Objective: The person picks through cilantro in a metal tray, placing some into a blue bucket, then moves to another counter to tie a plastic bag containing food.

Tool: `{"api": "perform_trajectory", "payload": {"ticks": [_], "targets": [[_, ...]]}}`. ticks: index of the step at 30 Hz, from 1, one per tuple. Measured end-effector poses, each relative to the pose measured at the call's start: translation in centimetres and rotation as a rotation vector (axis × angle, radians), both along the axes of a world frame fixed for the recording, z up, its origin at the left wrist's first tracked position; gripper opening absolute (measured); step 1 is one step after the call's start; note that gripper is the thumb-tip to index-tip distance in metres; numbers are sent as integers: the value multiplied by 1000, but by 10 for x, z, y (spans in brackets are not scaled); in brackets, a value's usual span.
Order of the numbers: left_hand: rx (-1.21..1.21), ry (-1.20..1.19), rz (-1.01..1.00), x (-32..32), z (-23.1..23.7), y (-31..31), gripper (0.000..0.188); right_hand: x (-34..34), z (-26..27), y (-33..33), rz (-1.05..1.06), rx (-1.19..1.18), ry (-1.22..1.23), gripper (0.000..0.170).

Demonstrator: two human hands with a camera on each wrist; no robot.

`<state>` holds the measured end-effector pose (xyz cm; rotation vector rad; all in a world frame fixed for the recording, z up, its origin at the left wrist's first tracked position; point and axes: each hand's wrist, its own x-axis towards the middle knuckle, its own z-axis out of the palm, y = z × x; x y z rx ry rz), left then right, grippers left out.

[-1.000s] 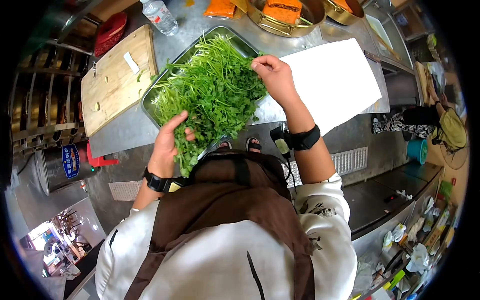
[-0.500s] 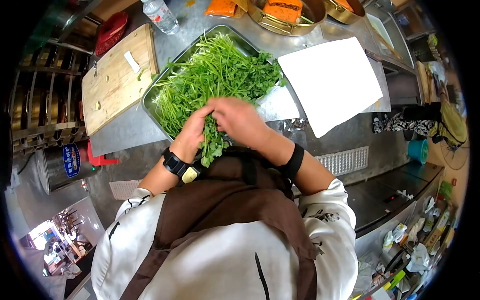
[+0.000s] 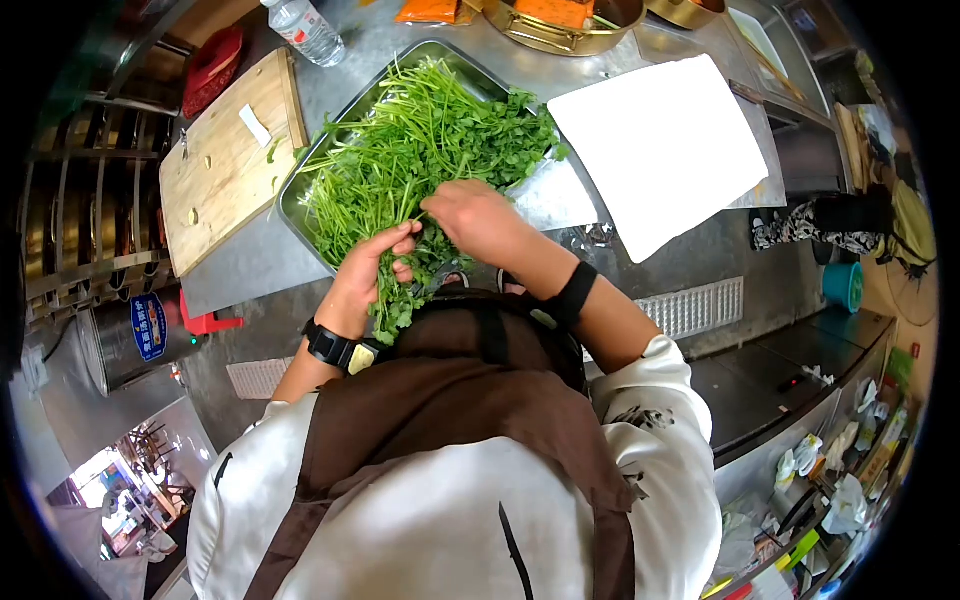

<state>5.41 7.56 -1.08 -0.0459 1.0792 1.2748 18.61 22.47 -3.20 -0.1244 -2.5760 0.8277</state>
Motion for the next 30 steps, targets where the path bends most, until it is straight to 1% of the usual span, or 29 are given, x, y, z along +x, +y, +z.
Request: {"api": "perform_trajectory", "payload": {"ticks": [2, 3, 4, 6, 7, 8, 10, 11, 12, 14, 15, 17, 18, 20, 21, 23, 25, 28, 30], "targets": [[-42, 93, 47, -2, 2, -5, 27, -4, 5, -5, -30, 2, -37, 12], [-50, 161, 60, -2, 4, -8, 25, -6, 7, -10, -80, -68, -7, 10], [-52, 160, 60, -1, 6, -10, 25, -9, 5, -13, -80, -69, -8, 10], [64, 216, 128, 2, 13, -17, 21, -14, 3, -19, -317, -453, -105, 10], [115, 238, 149, 2, 22, -20, 17, -16, 8, -10, -410, -774, -328, 18], [116, 239, 150, -1, 22, -22, 17, -17, 6, -8, -409, -772, -328, 18], [245, 119, 238, -9, 21, -31, 12, -18, 1, -8, -239, -544, 68, 23], [306, 108, 230, -13, 17, -33, 11, -14, 21, -8, -224, -577, -10, 25], [308, 110, 231, -15, 15, -35, 11, -14, 20, 0, -223, -575, -9, 25], [292, -12, 293, -15, 12, -39, 12, -12, 12, 29, -498, -233, 206, 21], [277, -21, 300, -14, 10, -42, 14, -5, 9, 37, -493, -230, 202, 21], [299, -29, 273, -13, 7, -43, 14, 6, 0, 50, -482, 22, -84, 14], [318, -36, 240, -13, 5, -44, 14, 7, -4, 50, -483, 22, -86, 14], [321, -55, 239, -12, 2, -43, 13, 7, -11, 52, -407, 224, -60, 7], [314, -54, 238, -11, 3, -41, 12, 6, -13, 53, -403, 225, -61, 7], [268, -21, 231, -9, 12, -38, 12, 3, -19, 53, -486, 227, -76, 10], [257, -4, 215, -9, 13, -38, 13, 2, -26, 59, -489, 222, -83, 9], [221, 18, 194, -7, 14, -36, 15, 6, -23, 61, -512, 203, -87, 7], [180, 13, 213, -6, 15, -35, 13, 9, -19, 64, -542, -152, 72, 5]]}}
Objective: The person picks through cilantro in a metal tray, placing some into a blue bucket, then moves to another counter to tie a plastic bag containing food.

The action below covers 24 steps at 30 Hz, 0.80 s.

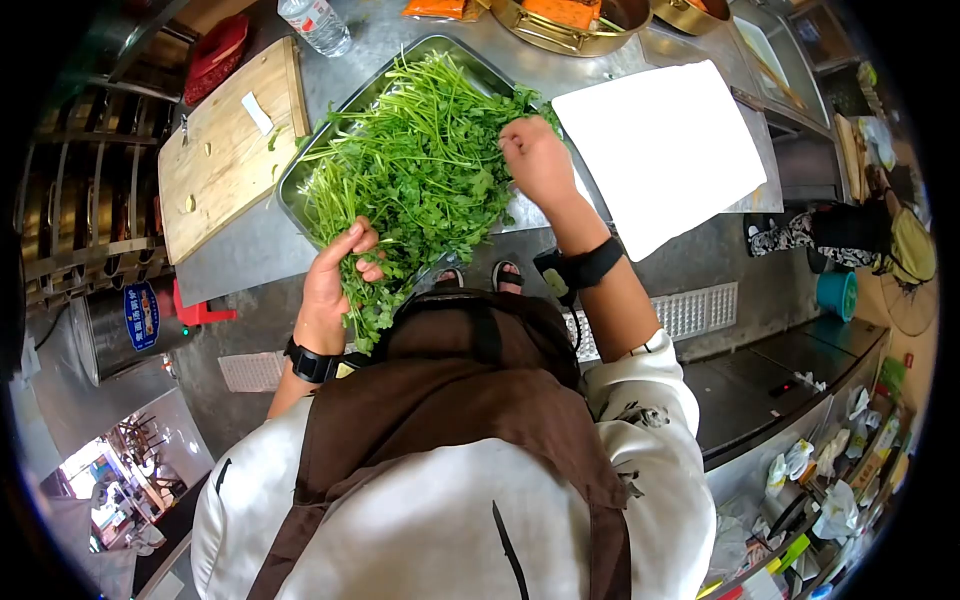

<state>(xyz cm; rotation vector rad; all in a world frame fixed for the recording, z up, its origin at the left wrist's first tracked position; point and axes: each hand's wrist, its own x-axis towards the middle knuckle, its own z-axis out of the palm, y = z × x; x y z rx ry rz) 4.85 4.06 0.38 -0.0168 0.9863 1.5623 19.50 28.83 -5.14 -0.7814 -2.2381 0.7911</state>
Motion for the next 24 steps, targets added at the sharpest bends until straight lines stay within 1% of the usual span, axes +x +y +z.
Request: {"api": "perform_trajectory", "payload": {"ticks": [1, 3, 4, 6, 7, 8, 10, 11, 14, 16, 18, 19, 21, 22, 24], "targets": [[1, -1, 2, 1, 0, 0, 13, 1, 1, 3, 2, 1, -1, 5], [-15, -6, -5, 2, 1, 2, 12, 5, 3, 13, -126, -736, 159, 5], [-12, -4, -7, 3, 1, 4, 12, 8, 4, 15, -128, -733, 161, 5], [-32, 22, -4, 3, 0, 6, 15, 11, 8, 17, -144, -932, 401, 9], [-31, 23, -5, 3, 0, 7, 15, 13, 11, 18, -129, -945, 459, 10], [-37, 30, -5, 3, 0, 9, 16, 13, 18, 18, -129, -944, 460, 10], [-43, 37, -6, 4, 2, 13, 18, 13, 31, 16, -62, -961, 569, 11], [-59, 39, -10, 6, 7, 17, 19, 12, 39, 14, -25, -973, 587, 11], [-76, 42, -26, 11, 11, 30, 23, 6, 37, 13, -12, -952, 522, 10], [-74, 24, -59, 12, 12, 39, 27, 4, 40, 12, -40, -991, 534, 11], [-52, 22, -81, 13, 11, 46, 31, 4, 49, 10, 54, -1059, 758, 15], [-46, 20, -98, 14, 13, 50, 31, 3, 54, 4, 53, -1060, 757, 15], [-14, -21, -116, 16, 10, 58, 29, -6, 76, -18, 16, -805, 512, 19], [-13, -21, -117, 17, 8, 63, 29, -10, 63, -25, 94, -664, 481, 20], [-30, -110, -103, 21, 3, 72, 25, -13, 63, -51, 183, -462, 305, 20]]}}
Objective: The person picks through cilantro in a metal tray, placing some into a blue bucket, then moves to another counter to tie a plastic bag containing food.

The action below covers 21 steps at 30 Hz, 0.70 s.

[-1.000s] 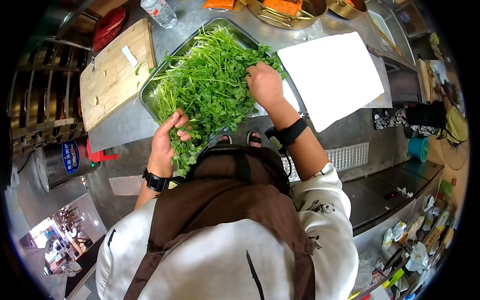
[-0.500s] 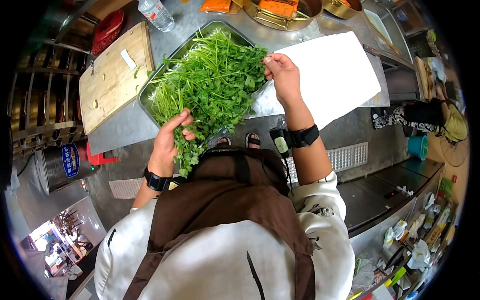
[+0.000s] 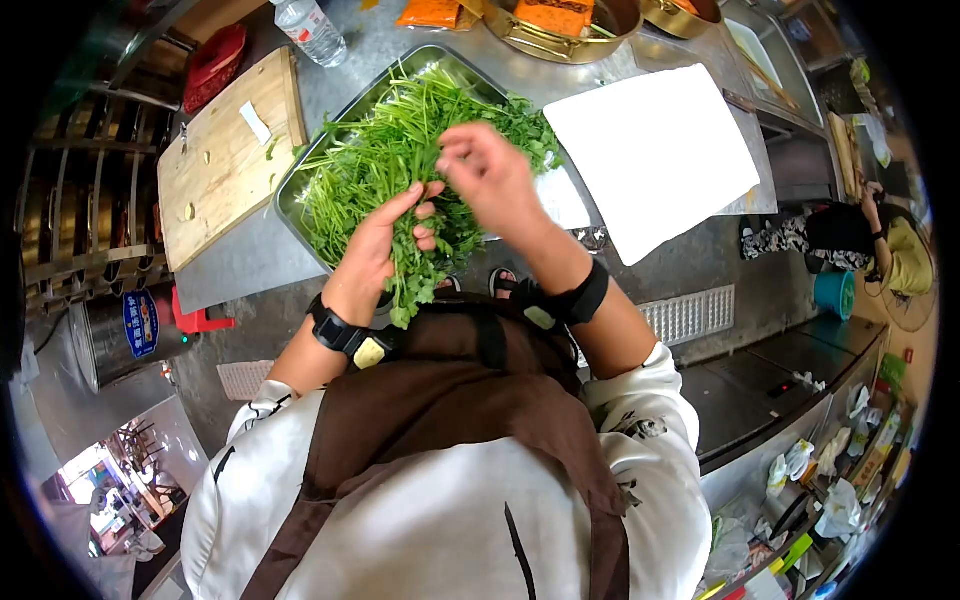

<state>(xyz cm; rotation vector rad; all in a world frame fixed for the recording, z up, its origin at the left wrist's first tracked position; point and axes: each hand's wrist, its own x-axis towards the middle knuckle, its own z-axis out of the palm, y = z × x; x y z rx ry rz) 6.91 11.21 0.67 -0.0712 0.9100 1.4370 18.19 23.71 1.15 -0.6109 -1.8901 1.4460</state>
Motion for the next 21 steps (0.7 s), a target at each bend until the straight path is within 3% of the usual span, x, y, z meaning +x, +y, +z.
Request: {"api": "perform_trajectory", "payload": {"ticks": [2, 4, 6, 8, 10, 14, 16, 18, 21], "targets": [[79, -70, 82, 3, -10, 5, 20, 5, 6, -23, 156, 49, -135, 18], [-133, 42, 139, 6, -6, 7, 18, 9, 4, -31, 260, 104, -183, 17], [-175, 50, 108, 4, -16, 2, 18, 13, -15, -34, 302, 553, -148, 16], [-212, 54, 73, 2, -24, -3, 17, 21, -18, -33, 334, 481, -156, 16], [-210, 200, 59, -4, -29, -11, 18, 23, -20, -27, 191, 371, -82, 17], [-159, 186, -11, -11, -34, -17, 24, -1, -36, -3, 90, 573, -59, 20], [-172, 198, 2, -8, -27, -16, 26, -12, -45, 1, 125, 586, -103, 22], [-179, 173, 52, -11, -26, -17, 26, -21, -52, 6, 293, 685, -217, 22], [-165, 195, 66, -12, -26, -19, 27, -26, -55, 4, 289, 646, -182, 15]]}}
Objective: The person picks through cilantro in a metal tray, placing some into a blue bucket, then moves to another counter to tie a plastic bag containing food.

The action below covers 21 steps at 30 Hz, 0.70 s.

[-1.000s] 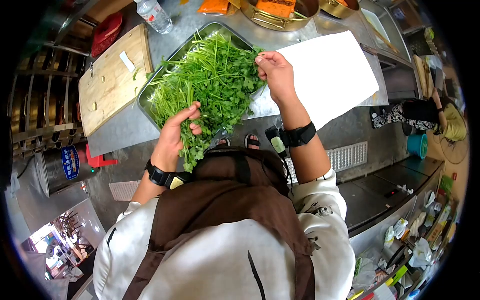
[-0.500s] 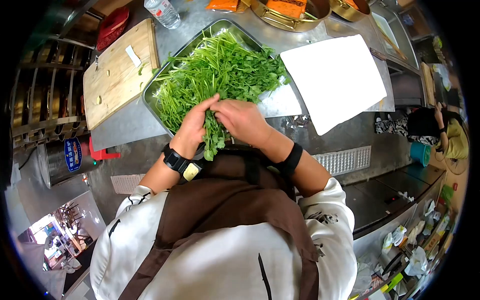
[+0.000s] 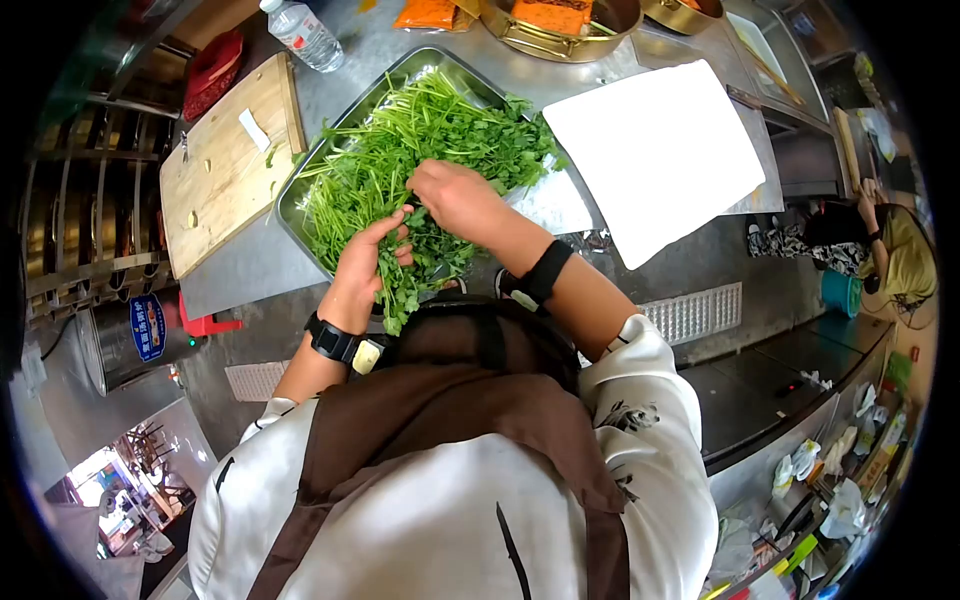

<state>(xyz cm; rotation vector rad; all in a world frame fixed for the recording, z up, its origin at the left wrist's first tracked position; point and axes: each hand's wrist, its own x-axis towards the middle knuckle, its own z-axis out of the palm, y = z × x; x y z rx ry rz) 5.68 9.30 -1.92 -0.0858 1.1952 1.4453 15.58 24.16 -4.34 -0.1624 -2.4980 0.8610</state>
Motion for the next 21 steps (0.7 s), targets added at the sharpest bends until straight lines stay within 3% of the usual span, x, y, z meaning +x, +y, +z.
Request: {"api": "perform_trajectory", "payload": {"ticks": [2, 8, 13, 15, 17, 19, 21], "targets": [[-17, 67, -1, 1, 2, 0, 27, -4, 1, -7, -73, -110, 26, 7], [7, 93, 75, -1, 2, -3, 25, -14, -7, -20, -134, -321, 86, 6], [178, 74, 97, 1, 10, -15, 25, -11, -22, -16, -296, -338, -19, 9], [190, 117, 150, 3, 27, -15, 25, -5, -13, -13, -253, -283, -134, 11], [151, 134, 147, -3, 21, -21, 26, 0, 3, -15, -224, -200, -5, 14], [161, 13, 164, -9, 12, -24, 29, 5, 23, 5, -361, -71, 214, 14], [159, 27, 174, -6, 13, -25, 29, 17, 20, 46, -531, 15, 215, 12]]}}
